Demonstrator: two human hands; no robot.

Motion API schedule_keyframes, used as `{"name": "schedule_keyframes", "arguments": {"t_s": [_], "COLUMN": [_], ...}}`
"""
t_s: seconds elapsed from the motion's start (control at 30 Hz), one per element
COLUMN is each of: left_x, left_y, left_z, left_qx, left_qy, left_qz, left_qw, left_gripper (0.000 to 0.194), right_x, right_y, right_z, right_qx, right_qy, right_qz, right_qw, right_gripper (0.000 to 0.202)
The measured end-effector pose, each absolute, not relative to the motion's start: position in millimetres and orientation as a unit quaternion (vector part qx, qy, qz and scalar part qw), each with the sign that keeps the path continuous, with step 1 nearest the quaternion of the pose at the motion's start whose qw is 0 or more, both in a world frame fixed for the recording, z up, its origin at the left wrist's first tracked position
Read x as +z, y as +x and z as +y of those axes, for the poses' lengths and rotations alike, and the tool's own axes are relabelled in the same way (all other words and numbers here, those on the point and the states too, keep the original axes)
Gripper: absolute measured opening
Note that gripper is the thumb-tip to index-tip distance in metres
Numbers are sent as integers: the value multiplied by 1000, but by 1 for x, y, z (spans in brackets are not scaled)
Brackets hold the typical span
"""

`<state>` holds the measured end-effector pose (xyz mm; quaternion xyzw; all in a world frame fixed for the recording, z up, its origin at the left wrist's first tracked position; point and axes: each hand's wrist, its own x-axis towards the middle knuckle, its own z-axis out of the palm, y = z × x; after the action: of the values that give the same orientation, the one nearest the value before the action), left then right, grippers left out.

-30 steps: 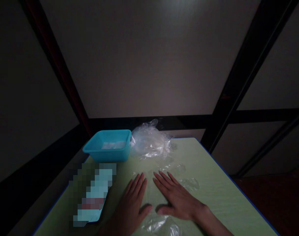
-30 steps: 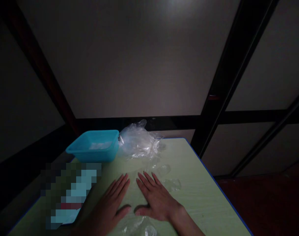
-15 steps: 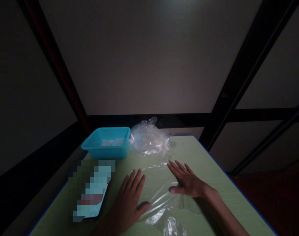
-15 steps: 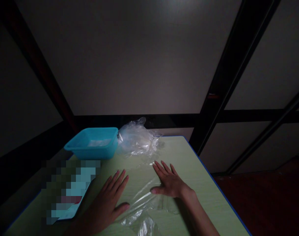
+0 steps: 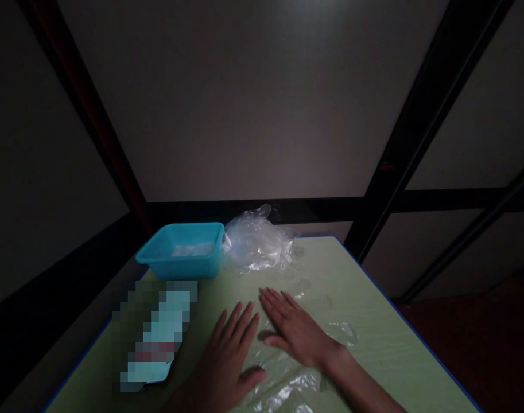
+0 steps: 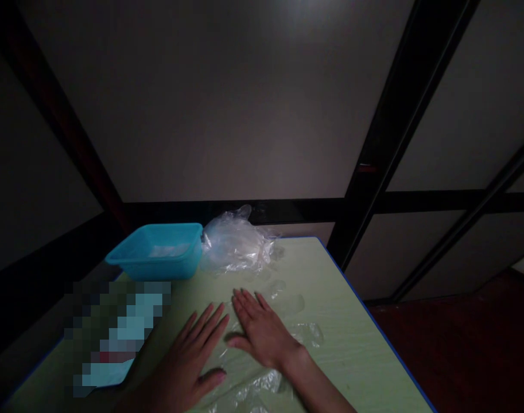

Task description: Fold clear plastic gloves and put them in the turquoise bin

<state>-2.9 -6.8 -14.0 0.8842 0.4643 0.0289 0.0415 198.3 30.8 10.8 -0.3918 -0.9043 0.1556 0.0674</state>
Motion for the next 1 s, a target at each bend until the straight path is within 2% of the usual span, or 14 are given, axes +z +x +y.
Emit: {"name": "schedule_keyframes", "arguments": {"t_s": [0.13, 0.47, 0.63, 0.83, 0.93, 1.0], "left_x": [-17, -14, -11, -8, -17, -26], "left_y": [-2, -3, -13, -20, -11, -5], "left_z": [-8, -7, 1, 10, 6, 2], "left_qx": [36, 28, 24, 59, 113, 135], "left_qy": [886, 886, 875, 850, 859, 869], "left_qz": [461, 461, 483, 524, 498, 476], "left_qw": [34, 34, 28, -13, -34, -33], "left_gripper": [73, 70, 69, 64, 53, 52], "right_x": [3, -12, -16, 11, 17, 13], "right_y": [197, 264, 276, 226, 183, 163], "right_z": [34, 71, 74, 48, 21, 5], "right_qx": [158, 71, 58, 93, 137, 147], "right_qy": [-389, -574, -628, -561, -494, -459], "right_qz": [-906, -815, -772, -810, -849, -870], "right_qw": [56, 37, 77, 144, 127, 105], "right_gripper": [69, 64, 64, 58, 53, 53]}}
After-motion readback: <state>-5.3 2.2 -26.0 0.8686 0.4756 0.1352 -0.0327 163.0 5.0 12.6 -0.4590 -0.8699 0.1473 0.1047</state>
